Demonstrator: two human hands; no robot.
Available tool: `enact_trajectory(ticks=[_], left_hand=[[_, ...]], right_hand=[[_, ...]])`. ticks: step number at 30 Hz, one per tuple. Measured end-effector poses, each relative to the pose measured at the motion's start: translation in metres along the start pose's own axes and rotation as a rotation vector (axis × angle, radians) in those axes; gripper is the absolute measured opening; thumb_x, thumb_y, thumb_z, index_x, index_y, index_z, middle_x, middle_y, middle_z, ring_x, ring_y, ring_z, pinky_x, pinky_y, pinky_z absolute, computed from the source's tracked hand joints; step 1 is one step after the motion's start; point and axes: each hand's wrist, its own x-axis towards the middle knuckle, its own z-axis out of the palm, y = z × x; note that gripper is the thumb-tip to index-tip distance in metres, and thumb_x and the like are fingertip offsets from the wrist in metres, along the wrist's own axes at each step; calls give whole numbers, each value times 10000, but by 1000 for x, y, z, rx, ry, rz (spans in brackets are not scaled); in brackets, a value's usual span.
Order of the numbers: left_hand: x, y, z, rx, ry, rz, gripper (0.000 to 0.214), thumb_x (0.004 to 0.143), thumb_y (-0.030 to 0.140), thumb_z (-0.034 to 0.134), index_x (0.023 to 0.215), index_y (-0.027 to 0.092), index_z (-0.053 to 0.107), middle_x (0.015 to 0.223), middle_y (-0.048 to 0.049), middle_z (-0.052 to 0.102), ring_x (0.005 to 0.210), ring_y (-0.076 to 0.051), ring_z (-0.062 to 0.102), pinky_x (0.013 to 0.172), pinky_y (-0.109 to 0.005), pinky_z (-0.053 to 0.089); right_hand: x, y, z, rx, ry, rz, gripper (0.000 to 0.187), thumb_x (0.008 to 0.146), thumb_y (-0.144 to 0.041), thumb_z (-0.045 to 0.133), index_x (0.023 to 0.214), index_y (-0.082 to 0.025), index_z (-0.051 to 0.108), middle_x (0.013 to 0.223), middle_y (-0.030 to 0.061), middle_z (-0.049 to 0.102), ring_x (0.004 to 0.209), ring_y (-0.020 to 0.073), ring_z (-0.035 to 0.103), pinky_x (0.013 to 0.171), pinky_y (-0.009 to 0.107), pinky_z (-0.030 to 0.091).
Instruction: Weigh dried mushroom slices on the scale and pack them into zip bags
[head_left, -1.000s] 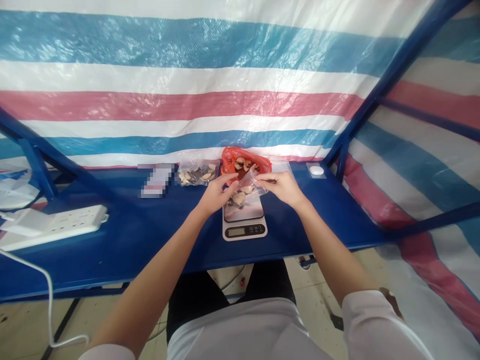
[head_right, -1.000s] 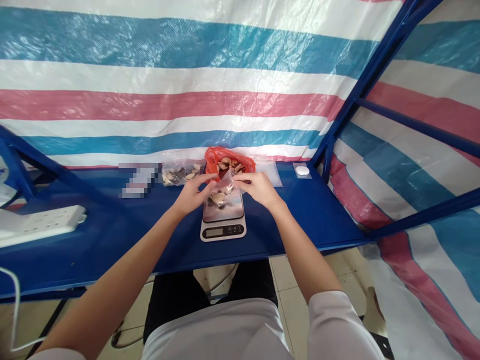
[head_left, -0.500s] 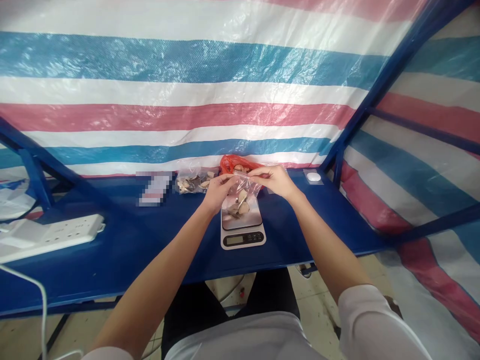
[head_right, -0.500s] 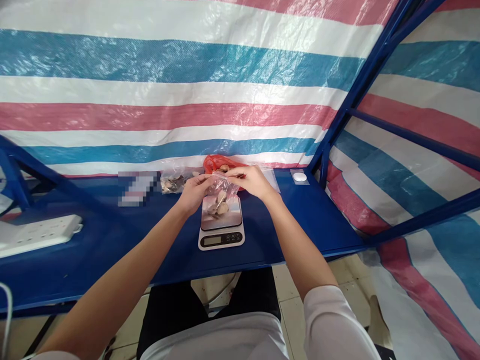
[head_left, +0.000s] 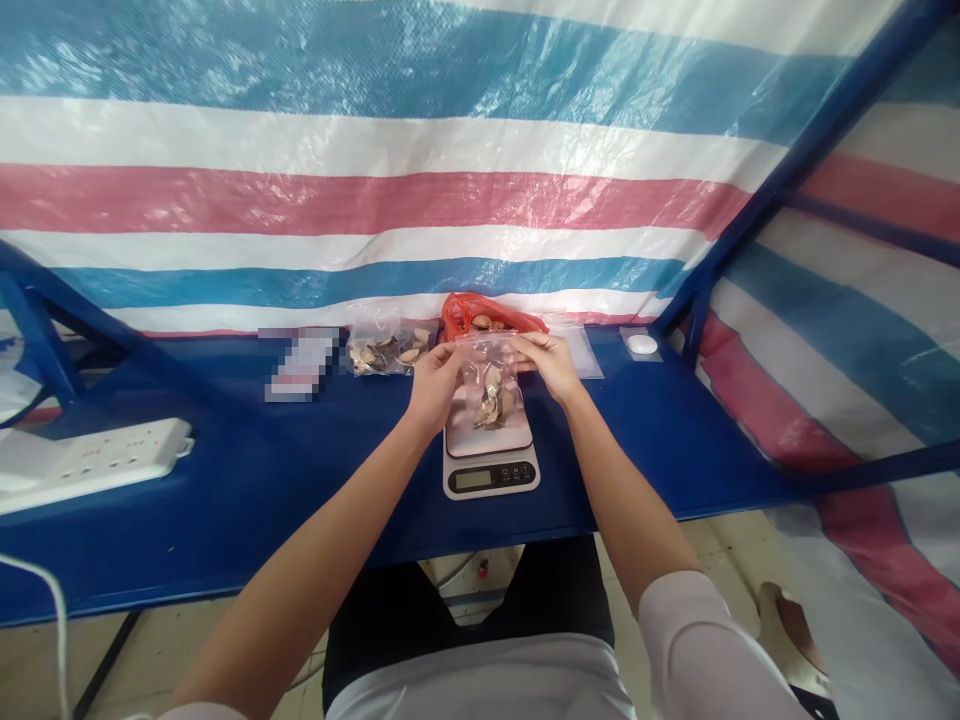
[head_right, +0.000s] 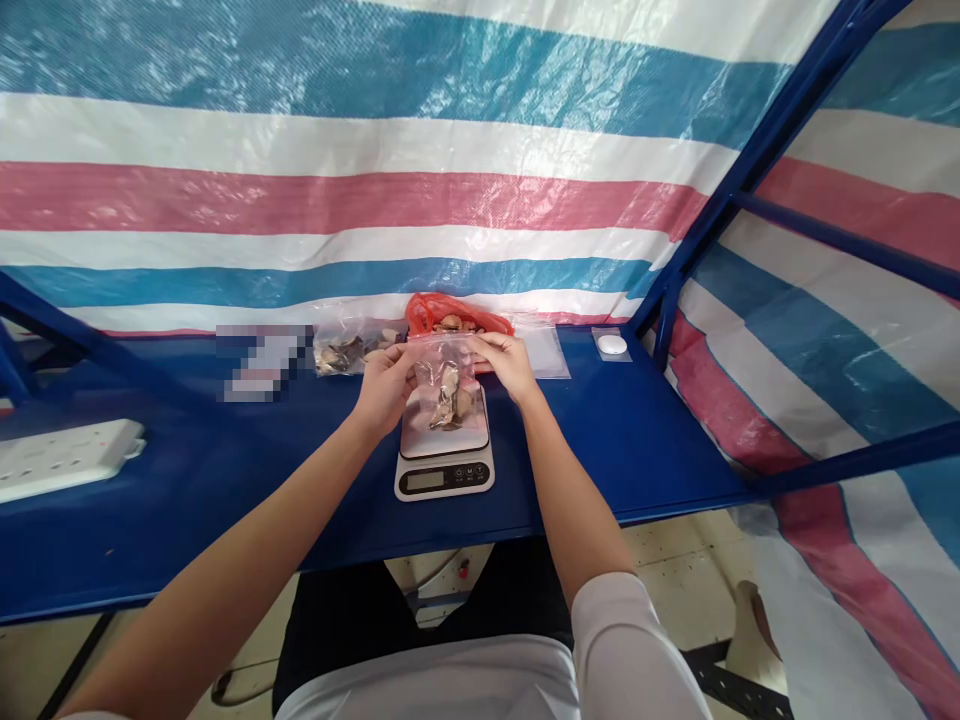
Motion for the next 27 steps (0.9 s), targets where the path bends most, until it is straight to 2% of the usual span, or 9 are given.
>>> enact_trajectory(ticks=[3,7,12,21,27], left_hand=[[11,-3,-6,37,-5,36,379,643,476,867,773,155,712,731,-34,718,654,-146,634,634,-278,520],[24,-13,-19,97,-44,161,357,677,491,860,768,164,750,739,-29,735,640,-140,625,636,-272,512],[30,-26,-35,114,-74,256,288,714,446,868,769,175,790,725,-15,734,642,-120,620,656,-249,494],[27,-29,-44,22,-57,167,244,672,390,908,742,185,795,697,-5,714,622,-104,612,638,-239,496],[23,-20,-40,-48,-7,55,328,547,410,960,691,175,782,636,-1,690,558,-95,585,563,-228,495]], right_hand=[[4,6,4,25,21,-5,482,568,-611,883,778,-203,737,787,24,771,714,187,750,653,302,644],[5,15,7,91,43,-15,450,578,-590,879,774,-210,738,762,5,764,672,163,730,610,269,622],[-4,19,8,155,68,-52,381,591,-537,887,744,-216,752,723,-11,758,619,150,694,585,279,613],[-9,24,10,85,82,-35,383,629,-562,854,766,-216,764,758,13,772,619,173,691,560,313,616],[-11,26,11,96,89,-56,360,652,-542,850,781,-216,766,757,13,775,619,169,699,559,300,616]])
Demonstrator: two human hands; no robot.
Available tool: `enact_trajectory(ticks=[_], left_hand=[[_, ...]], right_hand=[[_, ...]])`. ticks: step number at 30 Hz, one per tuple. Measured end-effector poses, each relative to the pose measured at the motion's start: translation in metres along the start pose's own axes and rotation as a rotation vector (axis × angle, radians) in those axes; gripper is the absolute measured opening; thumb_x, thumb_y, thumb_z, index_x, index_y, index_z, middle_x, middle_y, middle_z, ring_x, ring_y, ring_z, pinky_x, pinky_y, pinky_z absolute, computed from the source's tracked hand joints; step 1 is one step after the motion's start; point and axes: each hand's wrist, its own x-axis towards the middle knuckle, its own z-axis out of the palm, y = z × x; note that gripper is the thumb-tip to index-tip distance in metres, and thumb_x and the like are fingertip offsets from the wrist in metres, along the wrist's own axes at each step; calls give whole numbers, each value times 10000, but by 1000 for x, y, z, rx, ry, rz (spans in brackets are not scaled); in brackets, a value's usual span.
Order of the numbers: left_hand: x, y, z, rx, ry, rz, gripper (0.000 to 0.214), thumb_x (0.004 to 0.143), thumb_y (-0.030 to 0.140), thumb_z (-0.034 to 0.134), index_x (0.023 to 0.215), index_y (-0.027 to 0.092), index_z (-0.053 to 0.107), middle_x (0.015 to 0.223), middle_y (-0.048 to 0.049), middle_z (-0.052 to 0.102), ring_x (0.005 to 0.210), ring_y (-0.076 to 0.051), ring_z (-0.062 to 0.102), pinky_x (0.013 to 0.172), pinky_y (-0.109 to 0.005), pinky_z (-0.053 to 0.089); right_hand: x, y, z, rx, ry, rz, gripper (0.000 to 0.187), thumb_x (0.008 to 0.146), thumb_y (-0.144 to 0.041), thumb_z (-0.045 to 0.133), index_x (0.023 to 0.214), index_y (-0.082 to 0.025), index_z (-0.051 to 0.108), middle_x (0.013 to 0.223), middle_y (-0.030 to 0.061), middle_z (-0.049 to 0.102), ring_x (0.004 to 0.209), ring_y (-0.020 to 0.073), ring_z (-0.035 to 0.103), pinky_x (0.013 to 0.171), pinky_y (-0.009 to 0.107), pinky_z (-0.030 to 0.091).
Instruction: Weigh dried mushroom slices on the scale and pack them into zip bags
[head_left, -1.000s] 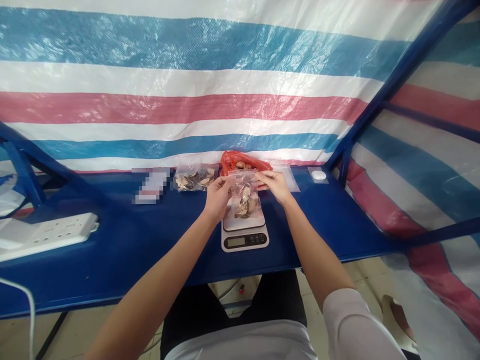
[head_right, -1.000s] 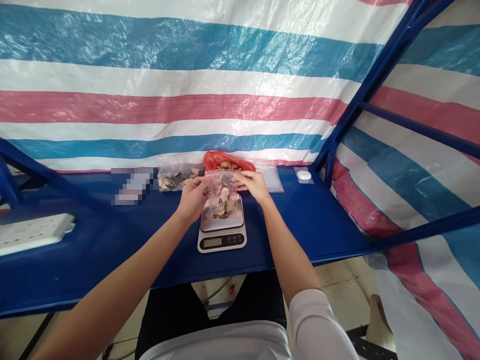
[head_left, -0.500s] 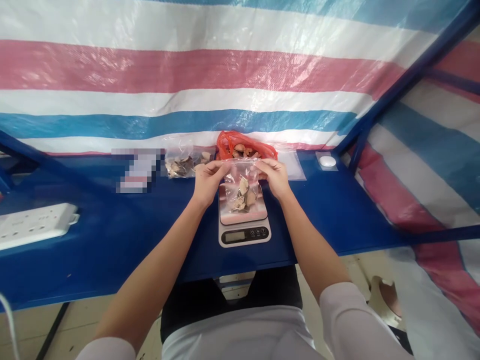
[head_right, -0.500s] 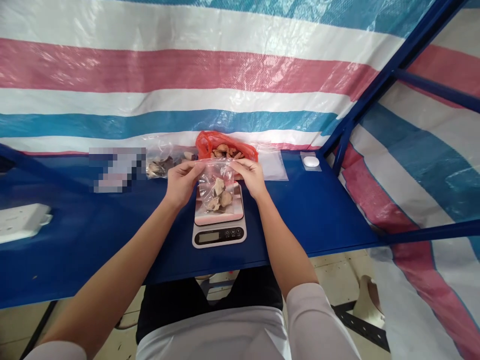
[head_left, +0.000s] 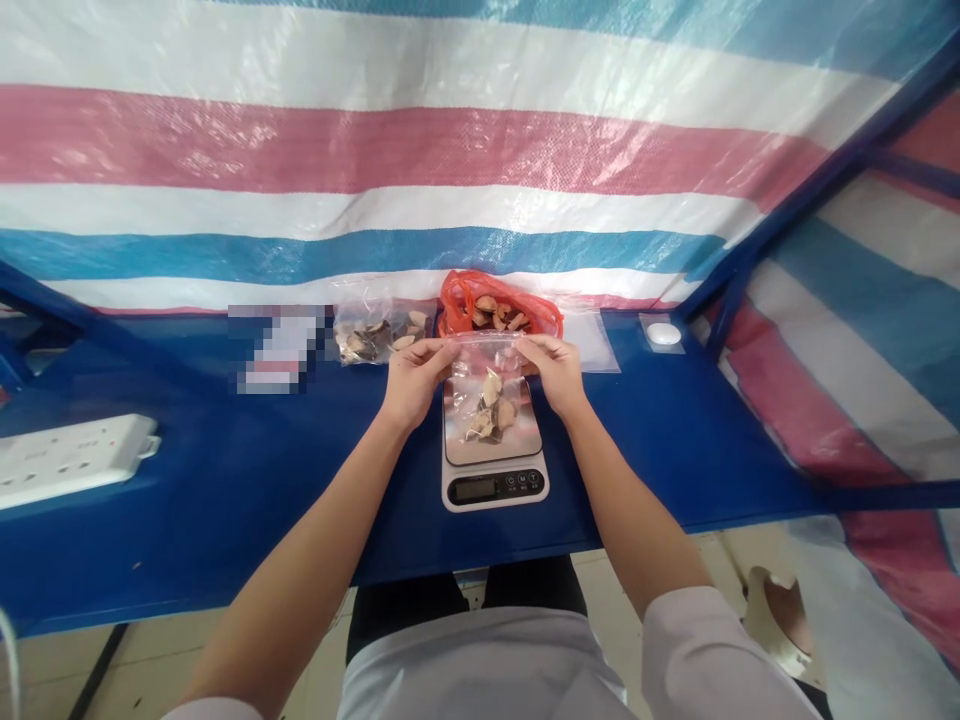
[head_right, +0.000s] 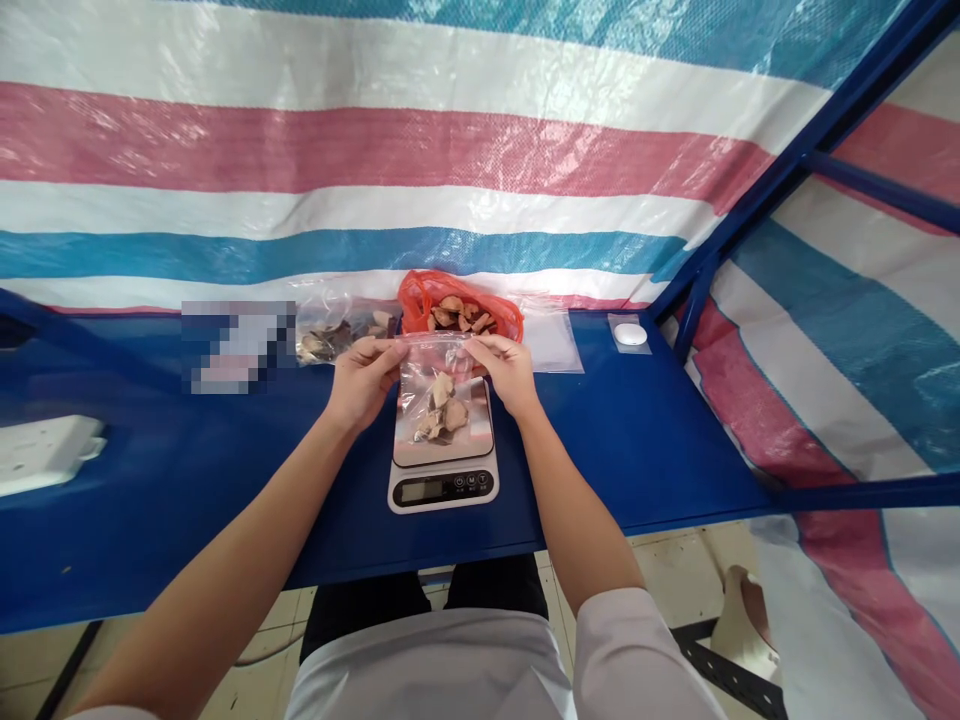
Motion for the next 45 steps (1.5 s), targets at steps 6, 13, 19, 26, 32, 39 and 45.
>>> enact_trajectory(ticks=[6,13,19,26,32,39,45], left_hand=[[-2,2,3,-39,45,-69,370,481,410,975,674,164,776,658,-15,717,562,-91,598,552,-216,501],[-1,-2,1,-38,75,-69,371,473,409,978,668,168,774,661,-12,716,578,-92,599,564,-216,509],[-2,-3,1,-25,67,-52,351,504,413,967,675,172,778,646,-10,706,551,-94,580,526,-217,478],[-1,-6,-1,-23,69,4,324,538,396,961,702,179,785,678,-3,721,597,-91,602,595,-213,497],[0,-10,-5,58,77,96,294,602,412,924,726,189,778,703,-3,718,620,-105,601,630,-240,498],[-1,-12,-5,164,55,177,303,672,452,881,766,186,771,719,-15,717,633,-122,607,642,-257,496],[-2,-14,-3,135,87,121,318,660,456,891,767,181,773,711,-5,712,606,-102,581,614,-239,472]], right_hand=[[0,-3,-2,-4,-27,58,398,632,-576,853,741,-213,732,683,-3,739,575,162,690,538,287,601],[0,-5,0,-5,-21,65,379,622,-558,860,730,-214,742,672,-3,737,555,162,682,531,294,598],[-1,-3,0,-46,29,46,310,652,-509,837,725,-217,765,668,3,741,555,170,684,518,291,583],[-7,-8,3,-114,37,50,293,688,-497,808,696,-209,754,641,6,727,530,165,660,451,263,526],[-8,-10,9,-73,8,27,368,655,-579,823,724,-228,740,631,-1,717,552,174,673,552,318,594],[-5,-5,9,-51,30,58,438,589,-603,865,766,-223,738,671,7,743,616,190,719,570,311,611],[-5,-4,8,-47,37,52,401,615,-573,862,760,-219,742,666,-2,740,550,167,690,489,274,571]])
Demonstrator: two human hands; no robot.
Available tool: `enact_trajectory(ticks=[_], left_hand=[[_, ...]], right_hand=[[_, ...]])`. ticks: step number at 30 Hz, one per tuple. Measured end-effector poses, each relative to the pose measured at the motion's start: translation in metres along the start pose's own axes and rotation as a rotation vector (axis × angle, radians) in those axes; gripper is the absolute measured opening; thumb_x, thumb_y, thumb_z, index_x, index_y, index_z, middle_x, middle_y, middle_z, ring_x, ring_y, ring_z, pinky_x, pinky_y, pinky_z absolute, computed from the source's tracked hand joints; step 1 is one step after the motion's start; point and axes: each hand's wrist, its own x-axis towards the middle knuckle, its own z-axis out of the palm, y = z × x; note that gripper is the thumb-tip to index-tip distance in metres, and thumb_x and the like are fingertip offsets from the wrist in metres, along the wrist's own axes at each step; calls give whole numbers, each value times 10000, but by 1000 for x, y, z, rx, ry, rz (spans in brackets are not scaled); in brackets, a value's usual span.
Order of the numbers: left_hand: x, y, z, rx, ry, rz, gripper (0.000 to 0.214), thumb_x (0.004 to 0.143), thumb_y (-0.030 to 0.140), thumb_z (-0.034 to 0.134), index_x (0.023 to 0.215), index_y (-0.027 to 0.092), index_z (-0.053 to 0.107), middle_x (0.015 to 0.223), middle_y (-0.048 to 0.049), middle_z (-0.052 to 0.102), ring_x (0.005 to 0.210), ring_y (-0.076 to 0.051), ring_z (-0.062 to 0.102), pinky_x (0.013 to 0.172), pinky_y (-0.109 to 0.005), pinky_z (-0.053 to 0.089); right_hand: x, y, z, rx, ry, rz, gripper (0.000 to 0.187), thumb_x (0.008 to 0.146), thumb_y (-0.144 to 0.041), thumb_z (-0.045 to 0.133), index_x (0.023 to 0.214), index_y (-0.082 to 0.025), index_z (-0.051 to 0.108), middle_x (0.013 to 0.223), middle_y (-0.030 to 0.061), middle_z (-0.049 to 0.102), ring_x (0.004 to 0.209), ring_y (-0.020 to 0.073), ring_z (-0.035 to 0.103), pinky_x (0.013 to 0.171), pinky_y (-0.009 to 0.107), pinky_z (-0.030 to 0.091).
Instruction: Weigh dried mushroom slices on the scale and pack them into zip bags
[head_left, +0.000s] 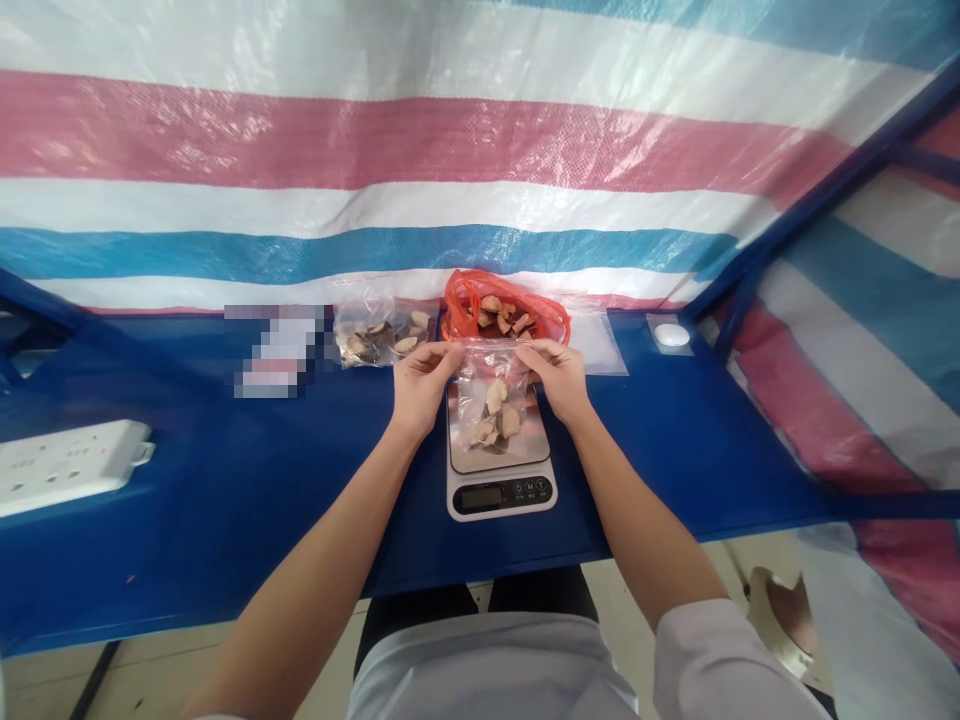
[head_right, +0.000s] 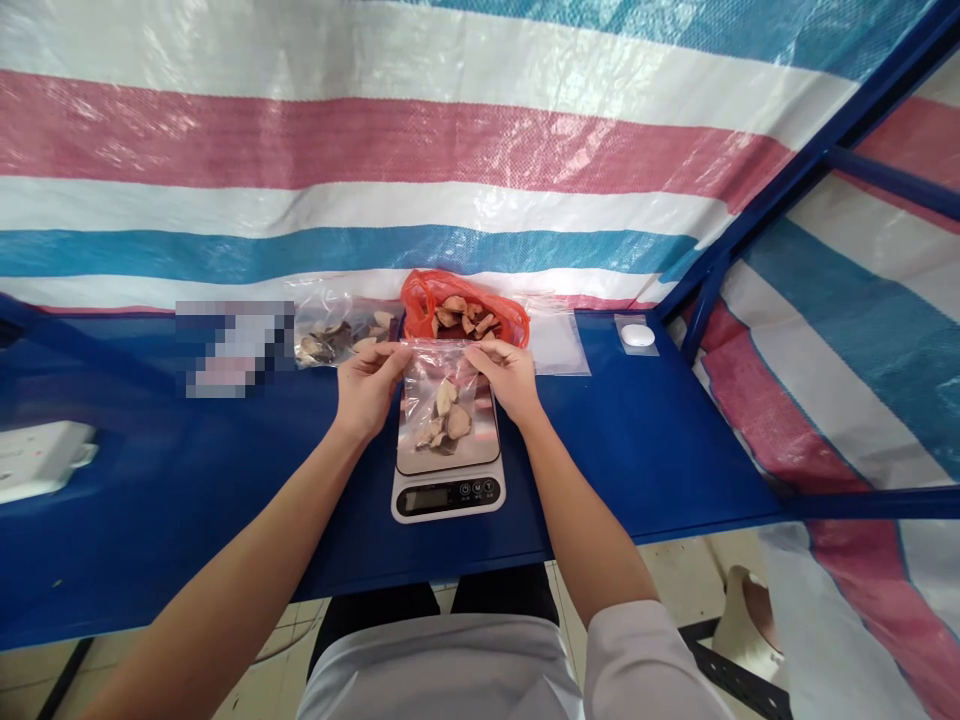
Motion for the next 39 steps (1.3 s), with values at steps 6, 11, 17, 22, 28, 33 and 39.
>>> enact_trajectory(ticks=[6,11,17,22,28,33,39], left_hand=[[-1,1,4,-35,-11,-47,337,614,455,918,745,177,781,717,-4,721,613,-104,588,611,-238,474],[-3,3,4,-12,-11,-11,295,625,427,912,737,187,781,711,-4,723,606,-107,595,612,-243,477],[-5,4,3,46,3,58,263,651,421,895,742,197,791,753,-20,745,673,-138,648,679,-268,515],[-5,3,2,58,-21,74,270,676,437,883,746,194,788,733,-21,749,662,-137,647,662,-259,512],[-5,5,4,76,-53,11,311,665,453,889,777,178,801,775,-41,769,669,-143,652,665,-268,526],[-6,6,5,75,-38,18,333,634,463,906,776,180,805,784,-48,771,691,-157,665,670,-276,533],[-7,5,3,87,-66,67,264,675,434,891,747,194,806,752,-36,761,662,-144,644,660,-270,525]], right_hand=[[0,1,0,-40,-12,-14,408,624,-590,849,764,-221,741,679,0,745,542,166,685,494,277,565],[-1,2,-1,-46,-24,-26,390,641,-583,842,760,-225,745,675,-1,742,531,163,682,500,279,567],[-1,2,3,-31,-22,-19,427,592,-603,861,768,-231,746,704,-10,742,629,175,704,586,310,615],[-1,5,4,-27,-34,-15,414,619,-592,858,782,-227,749,731,-4,749,672,186,719,617,322,629],[-1,9,2,-65,-29,0,390,671,-582,832,828,-233,761,760,6,763,656,197,723,587,325,619],[0,6,3,-85,-24,-56,392,645,-586,839,776,-226,756,713,9,753,656,188,710,641,333,620],[-3,0,5,-10,-51,-28,393,605,-575,866,743,-227,746,687,-4,739,644,182,704,633,332,625]])
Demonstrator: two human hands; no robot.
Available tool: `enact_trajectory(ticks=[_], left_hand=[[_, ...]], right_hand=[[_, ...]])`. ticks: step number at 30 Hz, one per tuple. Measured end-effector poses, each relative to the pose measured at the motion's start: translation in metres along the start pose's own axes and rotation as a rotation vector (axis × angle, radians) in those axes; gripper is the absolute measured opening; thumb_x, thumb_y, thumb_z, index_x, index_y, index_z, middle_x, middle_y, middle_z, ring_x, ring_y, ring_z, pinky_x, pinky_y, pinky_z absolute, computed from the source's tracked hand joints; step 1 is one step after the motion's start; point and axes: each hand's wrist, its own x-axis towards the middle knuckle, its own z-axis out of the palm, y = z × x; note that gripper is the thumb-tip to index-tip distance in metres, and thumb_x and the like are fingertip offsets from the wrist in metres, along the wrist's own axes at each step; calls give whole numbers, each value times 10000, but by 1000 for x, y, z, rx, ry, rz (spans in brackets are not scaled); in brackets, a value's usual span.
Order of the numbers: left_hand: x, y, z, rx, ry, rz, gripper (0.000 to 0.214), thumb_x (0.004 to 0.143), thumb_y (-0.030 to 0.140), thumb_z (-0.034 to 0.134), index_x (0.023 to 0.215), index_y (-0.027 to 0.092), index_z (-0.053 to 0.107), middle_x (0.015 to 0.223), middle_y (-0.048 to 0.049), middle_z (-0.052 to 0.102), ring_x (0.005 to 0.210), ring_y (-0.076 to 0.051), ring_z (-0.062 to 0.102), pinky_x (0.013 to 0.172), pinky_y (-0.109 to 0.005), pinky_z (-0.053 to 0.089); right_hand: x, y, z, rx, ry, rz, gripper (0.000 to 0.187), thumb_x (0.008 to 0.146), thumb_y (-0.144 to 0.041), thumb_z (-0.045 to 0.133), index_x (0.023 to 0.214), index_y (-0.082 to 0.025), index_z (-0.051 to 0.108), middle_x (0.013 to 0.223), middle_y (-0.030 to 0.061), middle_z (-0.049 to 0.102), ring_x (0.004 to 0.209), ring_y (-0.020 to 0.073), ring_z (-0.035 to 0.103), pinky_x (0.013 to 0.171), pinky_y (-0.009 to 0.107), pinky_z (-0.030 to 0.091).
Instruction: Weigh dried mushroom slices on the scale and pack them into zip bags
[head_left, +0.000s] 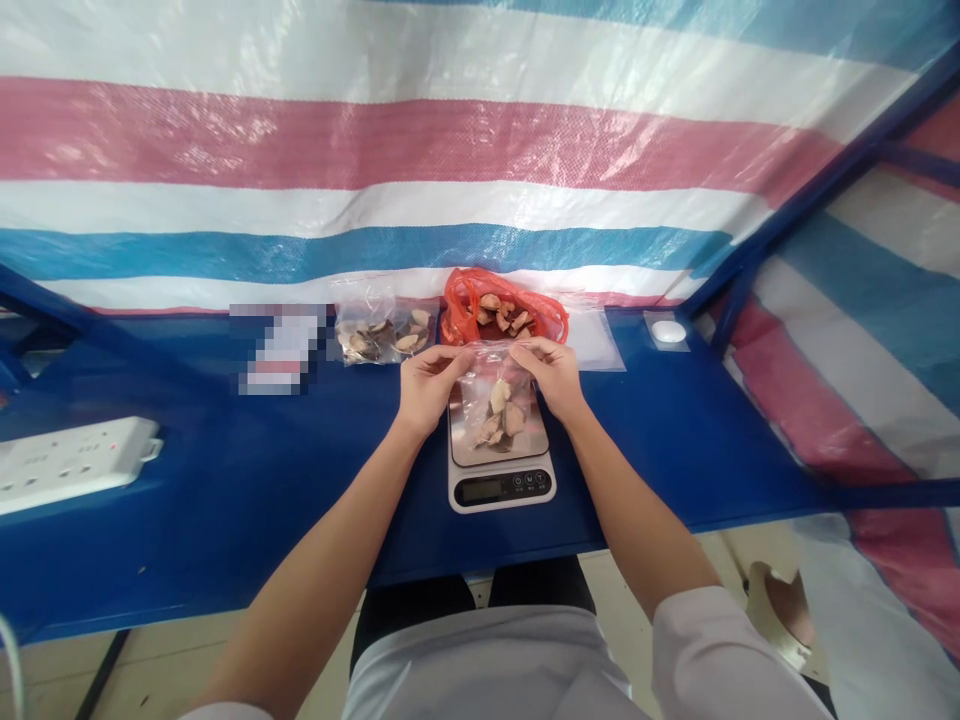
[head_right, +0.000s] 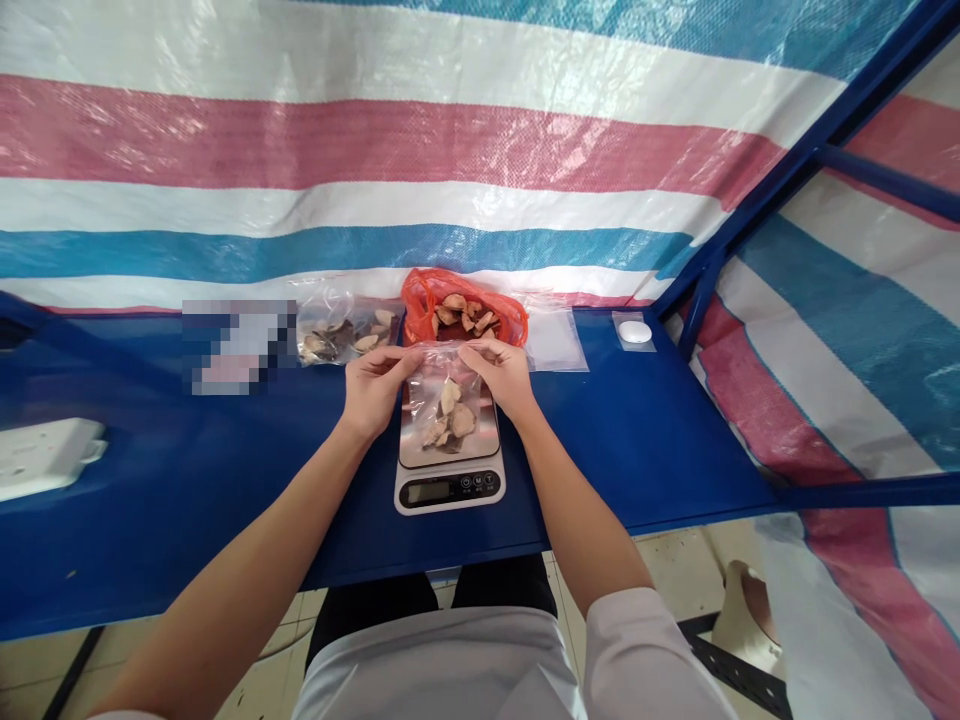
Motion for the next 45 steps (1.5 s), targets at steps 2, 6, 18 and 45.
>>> enact_trajectory(ticks=[2,6,18,45], left_hand=[[0,-1,-1,16,-11,24,239,692,420,885,731,198,805,729,-30,753,653,-138,635,652,-262,518],[-1,-3,-1,25,-17,8,245,699,427,881,712,197,798,706,-28,748,622,-133,625,604,-250,505],[-1,5,3,53,-66,-58,339,655,469,888,812,174,831,801,-67,794,678,-169,679,681,-282,550],[-3,14,7,165,-95,-17,203,687,348,827,798,178,830,770,-62,794,699,-194,713,687,-289,571]], right_hand=[[-1,-1,1,10,-8,3,388,599,-563,876,758,-230,756,698,-6,746,656,185,713,631,333,633],[-1,-1,1,21,-28,18,391,592,-564,881,761,-232,763,696,-10,748,664,185,724,630,326,637],[-2,4,0,-20,-50,10,450,616,-595,869,817,-205,767,718,15,771,614,187,725,621,328,630],[-3,6,-2,-66,-47,-72,370,675,-573,844,799,-228,797,758,19,790,665,215,754,638,340,636]])
